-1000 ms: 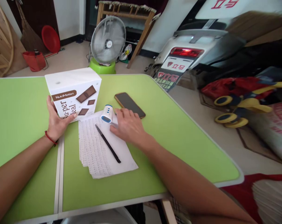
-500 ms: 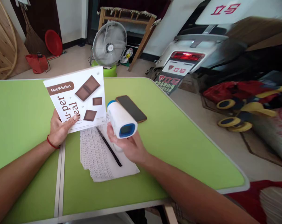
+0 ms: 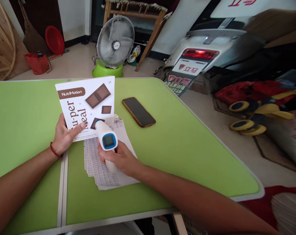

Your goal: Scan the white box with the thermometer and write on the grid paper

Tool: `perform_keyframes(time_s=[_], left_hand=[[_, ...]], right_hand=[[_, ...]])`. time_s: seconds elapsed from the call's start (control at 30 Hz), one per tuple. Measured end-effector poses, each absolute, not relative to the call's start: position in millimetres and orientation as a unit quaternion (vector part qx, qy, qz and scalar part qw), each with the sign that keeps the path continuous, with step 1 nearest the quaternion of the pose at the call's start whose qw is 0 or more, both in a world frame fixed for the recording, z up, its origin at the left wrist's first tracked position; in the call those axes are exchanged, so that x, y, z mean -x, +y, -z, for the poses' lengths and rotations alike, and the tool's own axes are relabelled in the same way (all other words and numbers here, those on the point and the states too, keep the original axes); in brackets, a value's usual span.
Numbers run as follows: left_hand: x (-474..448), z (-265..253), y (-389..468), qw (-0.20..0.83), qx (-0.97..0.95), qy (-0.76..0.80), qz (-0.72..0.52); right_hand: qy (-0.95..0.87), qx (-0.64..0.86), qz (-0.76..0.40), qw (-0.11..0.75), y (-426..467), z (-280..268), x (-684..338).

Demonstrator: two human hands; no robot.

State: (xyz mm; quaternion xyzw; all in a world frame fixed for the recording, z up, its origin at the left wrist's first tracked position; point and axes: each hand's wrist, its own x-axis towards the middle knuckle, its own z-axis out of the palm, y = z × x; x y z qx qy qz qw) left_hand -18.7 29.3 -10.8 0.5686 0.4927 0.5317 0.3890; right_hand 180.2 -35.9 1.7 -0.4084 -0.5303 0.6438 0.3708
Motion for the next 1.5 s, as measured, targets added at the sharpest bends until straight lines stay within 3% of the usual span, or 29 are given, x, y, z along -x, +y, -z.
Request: perform_keyframes(time_s=[1.5], left_hand=[[13.7, 0.4, 26.1, 0.391, -0.576, 0.492, -0.523]], right_hand=[[-0.527, 0.41, -0.66, 0.345, -36.6, -0.4, -179.1]])
